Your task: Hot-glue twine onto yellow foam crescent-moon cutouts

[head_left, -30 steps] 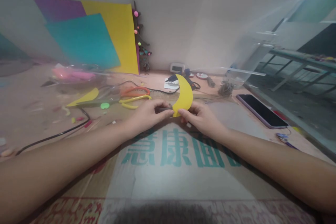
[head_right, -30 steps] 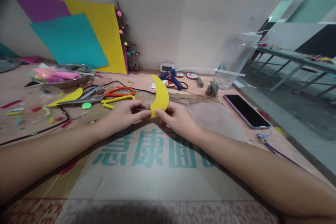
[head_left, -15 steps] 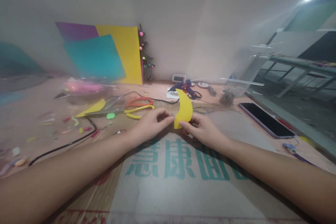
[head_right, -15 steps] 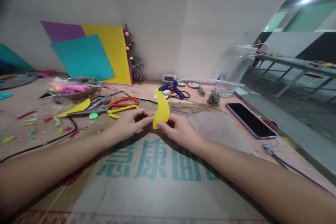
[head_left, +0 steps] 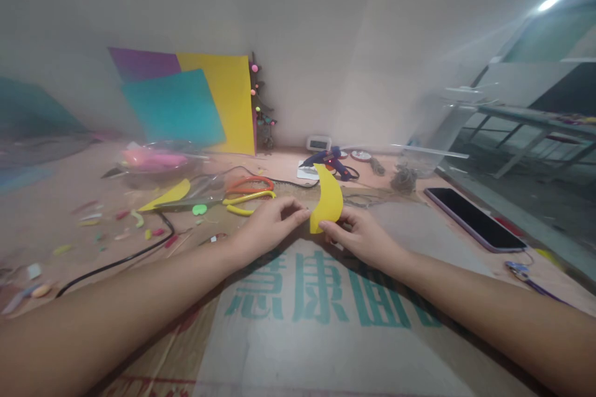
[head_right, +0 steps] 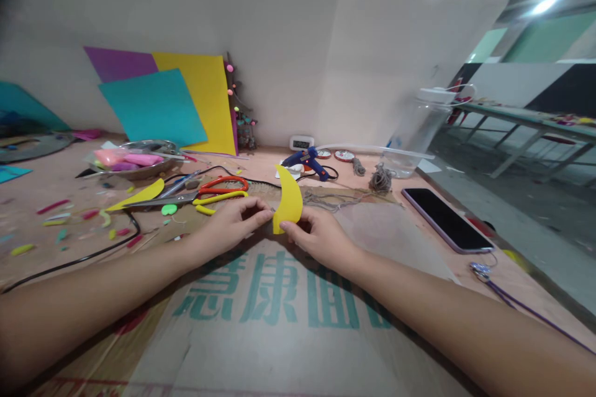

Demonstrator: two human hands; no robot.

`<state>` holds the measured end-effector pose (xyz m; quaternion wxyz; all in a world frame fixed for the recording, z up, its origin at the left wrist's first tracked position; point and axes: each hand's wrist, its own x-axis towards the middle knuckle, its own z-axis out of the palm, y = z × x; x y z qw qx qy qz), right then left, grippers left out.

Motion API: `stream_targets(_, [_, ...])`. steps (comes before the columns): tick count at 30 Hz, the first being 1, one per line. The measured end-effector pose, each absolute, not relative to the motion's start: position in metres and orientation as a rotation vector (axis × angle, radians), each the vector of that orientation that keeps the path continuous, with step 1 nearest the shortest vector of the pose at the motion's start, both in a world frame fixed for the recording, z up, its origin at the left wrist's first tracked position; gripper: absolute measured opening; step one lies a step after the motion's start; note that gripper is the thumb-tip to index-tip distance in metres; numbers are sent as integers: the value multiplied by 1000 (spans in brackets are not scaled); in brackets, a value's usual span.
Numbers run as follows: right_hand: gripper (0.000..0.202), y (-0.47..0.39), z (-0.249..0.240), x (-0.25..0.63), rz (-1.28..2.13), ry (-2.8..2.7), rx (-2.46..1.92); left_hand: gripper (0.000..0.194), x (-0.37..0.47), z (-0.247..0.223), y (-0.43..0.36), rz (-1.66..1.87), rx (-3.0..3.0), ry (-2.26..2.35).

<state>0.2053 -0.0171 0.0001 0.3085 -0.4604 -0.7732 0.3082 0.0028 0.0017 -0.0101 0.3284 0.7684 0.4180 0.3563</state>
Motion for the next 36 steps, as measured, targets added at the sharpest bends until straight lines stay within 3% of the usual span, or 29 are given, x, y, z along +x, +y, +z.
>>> stream_targets(6, [22,-17,1,206,838,-2001,-1226,27,3,-14,4,1075,1884,1124])
stream_targets(20, [25,-16,4,207,875,-1892,-1259,38,3,-10,2,978,1904,1069])
stream_targets(26, [32,-15,0,209,890,-1890,-1208,30,6,-2,-5,871,1934,1167])
stream_targets(36, [26,-15,-1,208,898,-1944,-1210,23,5,-6,-1,921,2001,1110])
